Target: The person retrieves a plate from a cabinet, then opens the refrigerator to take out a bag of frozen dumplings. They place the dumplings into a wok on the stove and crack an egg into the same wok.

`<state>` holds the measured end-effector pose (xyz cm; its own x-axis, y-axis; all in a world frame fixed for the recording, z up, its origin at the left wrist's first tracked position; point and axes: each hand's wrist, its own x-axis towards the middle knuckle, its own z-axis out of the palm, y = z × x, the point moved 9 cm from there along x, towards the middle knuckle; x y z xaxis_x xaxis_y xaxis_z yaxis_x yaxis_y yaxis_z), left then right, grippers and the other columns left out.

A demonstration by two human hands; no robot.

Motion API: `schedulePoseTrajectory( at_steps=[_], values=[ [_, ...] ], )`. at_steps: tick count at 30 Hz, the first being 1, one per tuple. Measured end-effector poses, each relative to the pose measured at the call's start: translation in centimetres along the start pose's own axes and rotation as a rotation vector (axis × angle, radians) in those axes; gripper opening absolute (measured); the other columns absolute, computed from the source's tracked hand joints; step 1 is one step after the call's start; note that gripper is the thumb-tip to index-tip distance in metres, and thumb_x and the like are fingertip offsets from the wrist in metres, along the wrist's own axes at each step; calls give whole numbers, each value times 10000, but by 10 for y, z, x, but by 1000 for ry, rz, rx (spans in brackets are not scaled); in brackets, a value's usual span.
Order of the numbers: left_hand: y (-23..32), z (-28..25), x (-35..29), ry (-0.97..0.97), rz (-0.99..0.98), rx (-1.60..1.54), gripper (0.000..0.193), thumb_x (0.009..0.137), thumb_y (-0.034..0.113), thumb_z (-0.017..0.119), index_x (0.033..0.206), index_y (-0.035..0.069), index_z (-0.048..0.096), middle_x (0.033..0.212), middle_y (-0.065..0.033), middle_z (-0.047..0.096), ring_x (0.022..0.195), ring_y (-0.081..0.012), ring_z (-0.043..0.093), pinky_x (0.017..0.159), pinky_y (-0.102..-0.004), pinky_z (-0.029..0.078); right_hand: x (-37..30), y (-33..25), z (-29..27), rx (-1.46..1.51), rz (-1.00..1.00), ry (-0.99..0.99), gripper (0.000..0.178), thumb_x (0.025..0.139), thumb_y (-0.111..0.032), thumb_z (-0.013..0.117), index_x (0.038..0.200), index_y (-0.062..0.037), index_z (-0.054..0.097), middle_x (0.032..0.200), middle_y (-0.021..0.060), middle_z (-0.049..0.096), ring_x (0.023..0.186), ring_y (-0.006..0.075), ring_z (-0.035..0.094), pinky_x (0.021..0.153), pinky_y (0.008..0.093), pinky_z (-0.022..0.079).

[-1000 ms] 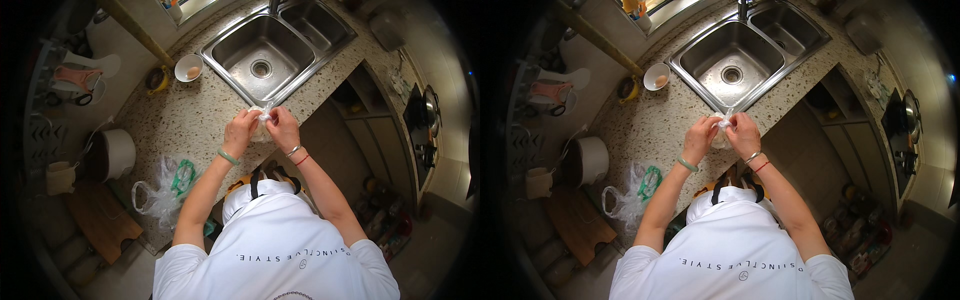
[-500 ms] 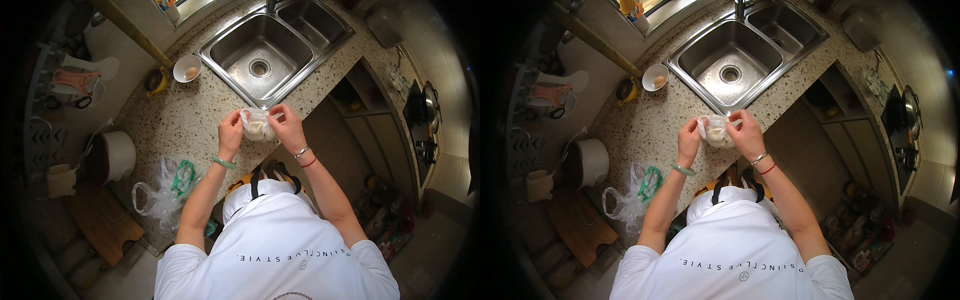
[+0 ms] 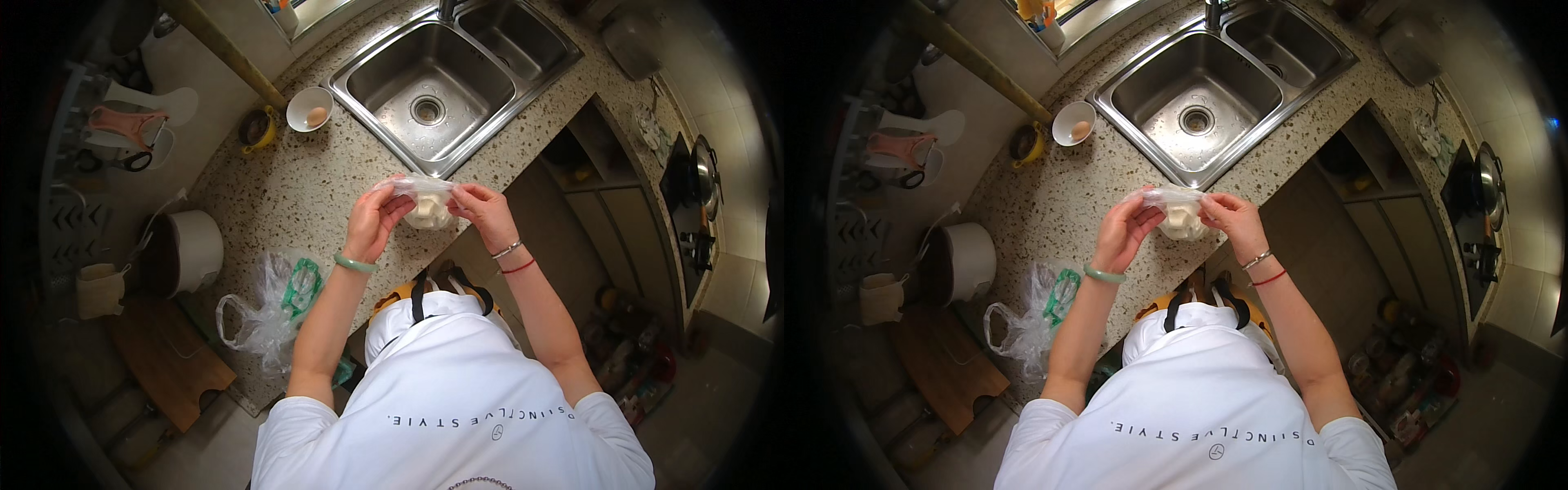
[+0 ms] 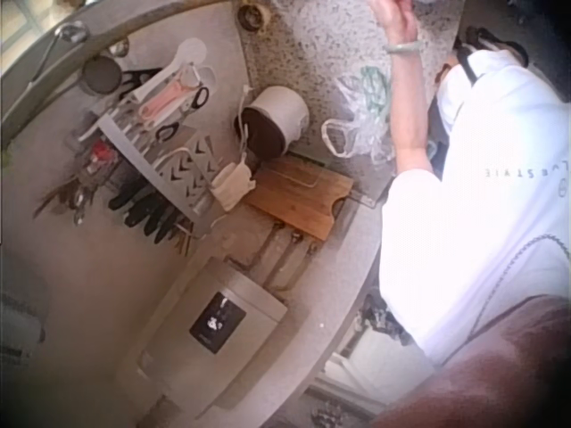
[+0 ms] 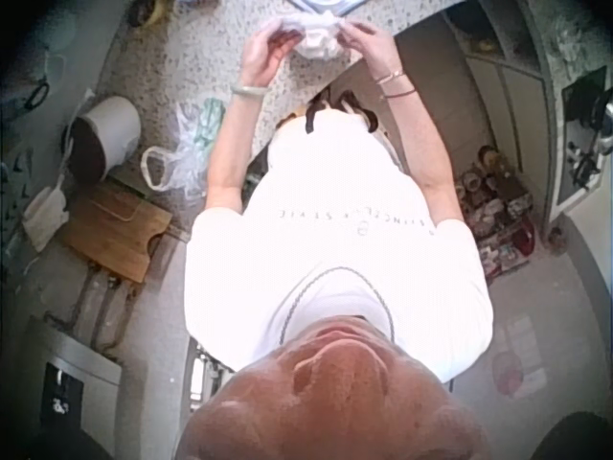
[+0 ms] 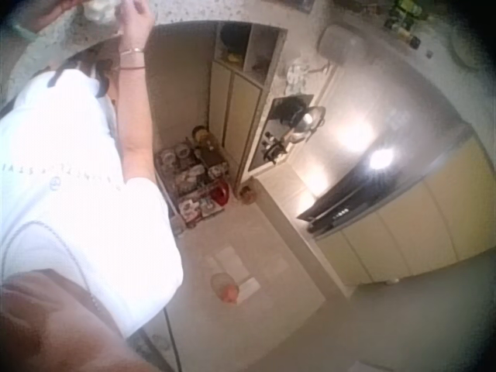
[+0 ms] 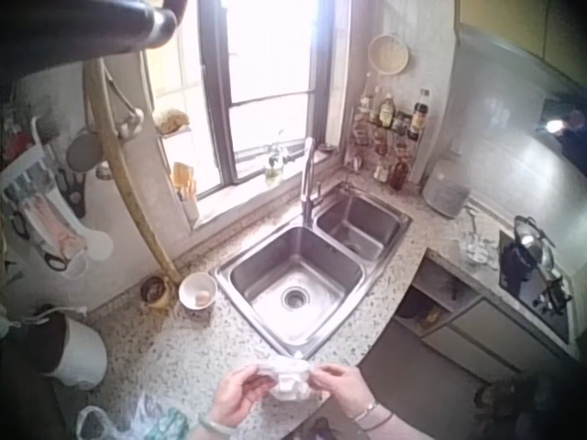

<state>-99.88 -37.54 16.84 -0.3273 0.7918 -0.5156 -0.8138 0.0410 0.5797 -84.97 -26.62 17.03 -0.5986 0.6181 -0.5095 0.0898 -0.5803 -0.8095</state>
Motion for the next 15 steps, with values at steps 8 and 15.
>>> schedulePoseTrajectory(
  at_steps=[8,15],
  values=[
    [-9,-11,-2,46,-6,50,340,832,-64,409,1167,-32,459,1074,-140,534,980,-241,570,913,-389,495,16,21,-2,737,113,57,167,936,-71,475,992,84,507,974,176,576,945,280,587,934,423,492],
    [-31,-27,9,21,-116,-408,348,780,-142,432,1058,66,444,1039,-127,501,953,-246,538,919,-423,473,36,32,5,954,232,-104,140,930,-88,513,970,46,530,789,39,528,587,84,487,635,234,508]
  ],
)
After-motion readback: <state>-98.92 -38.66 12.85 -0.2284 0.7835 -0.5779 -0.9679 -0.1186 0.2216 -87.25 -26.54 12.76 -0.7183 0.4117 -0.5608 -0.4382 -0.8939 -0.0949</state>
